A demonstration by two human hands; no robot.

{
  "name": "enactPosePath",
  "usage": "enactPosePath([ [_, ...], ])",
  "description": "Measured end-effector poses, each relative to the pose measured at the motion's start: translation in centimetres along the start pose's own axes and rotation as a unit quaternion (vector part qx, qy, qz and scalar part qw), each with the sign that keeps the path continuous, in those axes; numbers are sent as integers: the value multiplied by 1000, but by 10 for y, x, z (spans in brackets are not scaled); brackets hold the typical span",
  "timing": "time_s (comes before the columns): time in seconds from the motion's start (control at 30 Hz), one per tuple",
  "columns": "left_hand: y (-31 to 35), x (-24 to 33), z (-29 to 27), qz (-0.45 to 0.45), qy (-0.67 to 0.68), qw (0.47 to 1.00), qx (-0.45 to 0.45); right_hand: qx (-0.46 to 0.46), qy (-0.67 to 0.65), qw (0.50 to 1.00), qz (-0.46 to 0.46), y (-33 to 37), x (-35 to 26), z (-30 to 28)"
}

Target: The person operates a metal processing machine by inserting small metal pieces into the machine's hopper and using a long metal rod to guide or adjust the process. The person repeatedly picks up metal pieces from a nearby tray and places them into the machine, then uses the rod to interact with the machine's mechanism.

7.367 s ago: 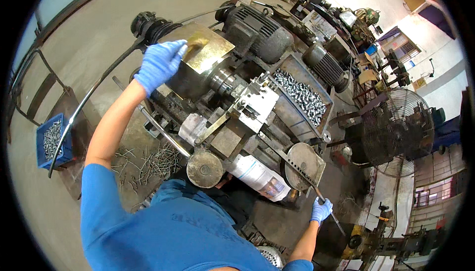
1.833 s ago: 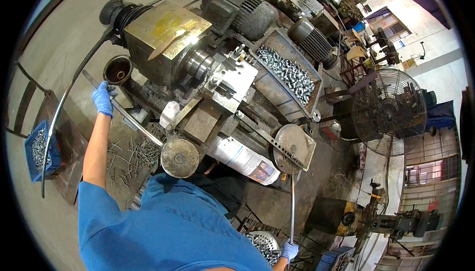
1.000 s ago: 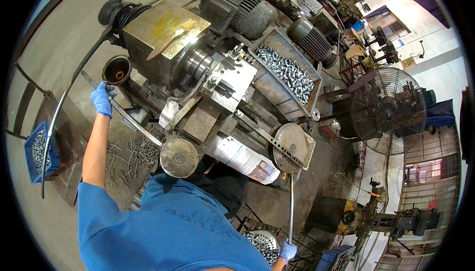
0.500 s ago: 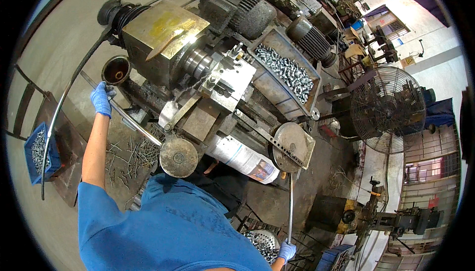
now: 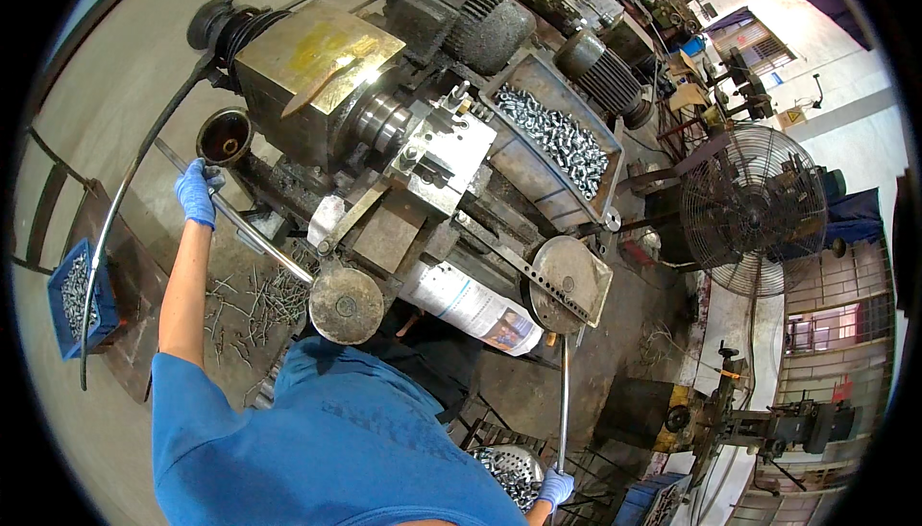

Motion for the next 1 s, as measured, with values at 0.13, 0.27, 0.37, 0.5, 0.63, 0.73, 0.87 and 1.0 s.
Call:
enactPosePath([
  [0.13,1,2,1,7,-4,1000,-7,9,-6,1000,-7,0,3,3],
  [0.27,4,5,2,14,0,1000,-8,10,-6,1000,-1,-1,7,8],
  [0.37,5,5,3,3,3,1000,-7,5,-4,1000,0,2,7,7],
  [0.5,0,1,0,-6,9,1000,-6,8,-10,1000,-1,6,4,5],
  [0.63,8,7,6,0,15,1000,-9,-22,-1,1000,18,16,-6,-10],
  [0.73,3,3,3,11,5,1000,-20,-16,9,1000,13,13,-5,-7],
  [0.87,2,2,5,9,4,1000,-15,34,-50,997,-41,22,-43,-27],
  [1.0,-3,2,-2,-3,-11,1000,-13,164,-77,967,-181,36,-127,-55],
])
Point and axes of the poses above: each hand's wrist, its own y-axis away from the middle knuckle, its own z-axis out of the palm, x = y × z, the point moved 6 cm from there along -y, towards the middle knuckle, and after that the axes turned 1 degree about -x, right-handed, at the moved point
